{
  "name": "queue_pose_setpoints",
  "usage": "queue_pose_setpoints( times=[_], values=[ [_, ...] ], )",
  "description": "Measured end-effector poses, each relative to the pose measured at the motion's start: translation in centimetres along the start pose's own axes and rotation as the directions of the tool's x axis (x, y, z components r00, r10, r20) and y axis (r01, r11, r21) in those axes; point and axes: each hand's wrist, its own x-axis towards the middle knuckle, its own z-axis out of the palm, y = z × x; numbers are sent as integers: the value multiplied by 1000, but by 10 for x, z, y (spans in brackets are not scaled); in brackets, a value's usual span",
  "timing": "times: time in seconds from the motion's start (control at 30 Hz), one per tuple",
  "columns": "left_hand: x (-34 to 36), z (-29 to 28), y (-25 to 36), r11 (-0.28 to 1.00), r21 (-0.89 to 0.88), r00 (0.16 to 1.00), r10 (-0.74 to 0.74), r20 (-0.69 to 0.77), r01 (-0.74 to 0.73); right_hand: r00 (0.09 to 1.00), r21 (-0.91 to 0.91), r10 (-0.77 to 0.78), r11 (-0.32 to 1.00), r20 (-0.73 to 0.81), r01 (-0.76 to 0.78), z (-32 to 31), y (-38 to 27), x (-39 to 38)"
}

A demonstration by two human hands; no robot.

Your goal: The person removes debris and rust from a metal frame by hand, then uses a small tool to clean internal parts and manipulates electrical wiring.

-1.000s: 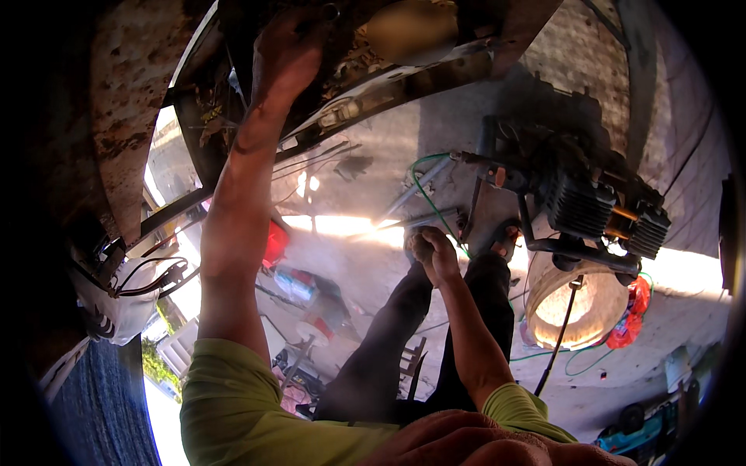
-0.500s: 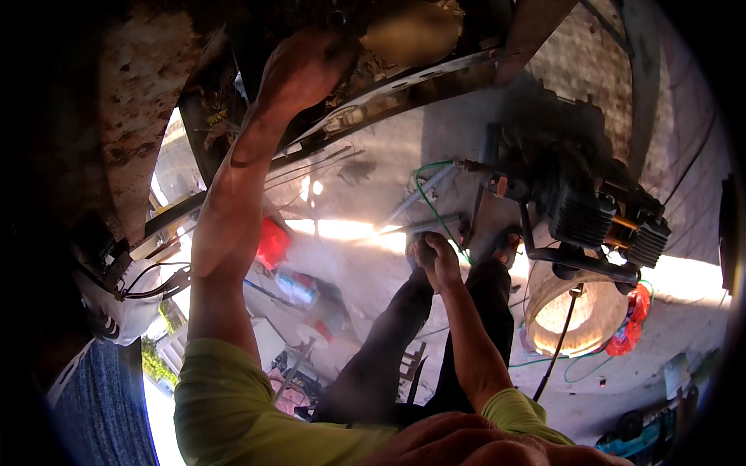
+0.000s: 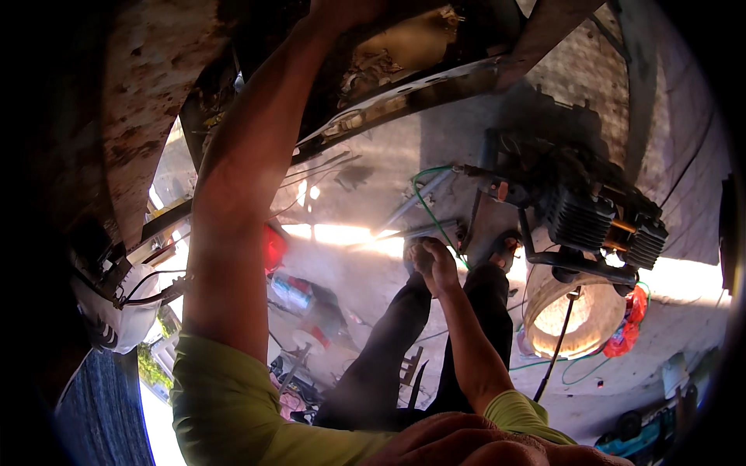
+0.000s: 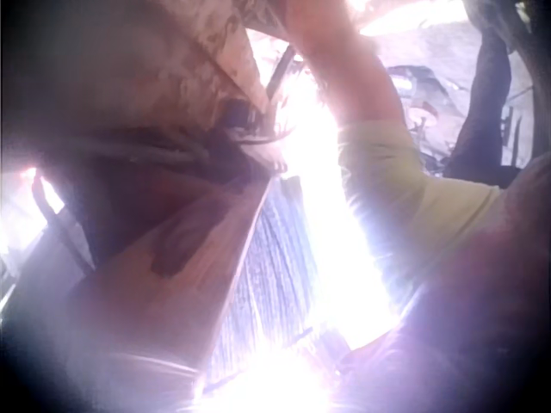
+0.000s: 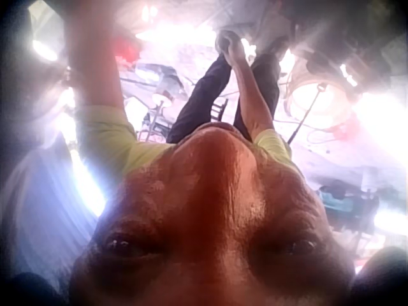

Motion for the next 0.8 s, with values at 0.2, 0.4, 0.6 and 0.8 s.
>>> queue_pose_setpoints(
  times=[0.2,0.4,0.6,0.8],
  values=[
    [-73,-40,20,873,-277,909,416,-11,-402,1000,-24,4,1000,-22,-5,3,-6,0],
    [-114,-49,0,844,-308,898,408,-163,-439,999,-25,-24,999,22,24,-4,0,2],
    [-129,-63,-14,904,-331,962,262,-74,-271,999,-40,-24,999,37,25,0,-4,0],
    [-136,-52,-16,926,-318,979,192,-73,-205,1000,-44,-11,999,16,12,0,-4,1]
  ],
)
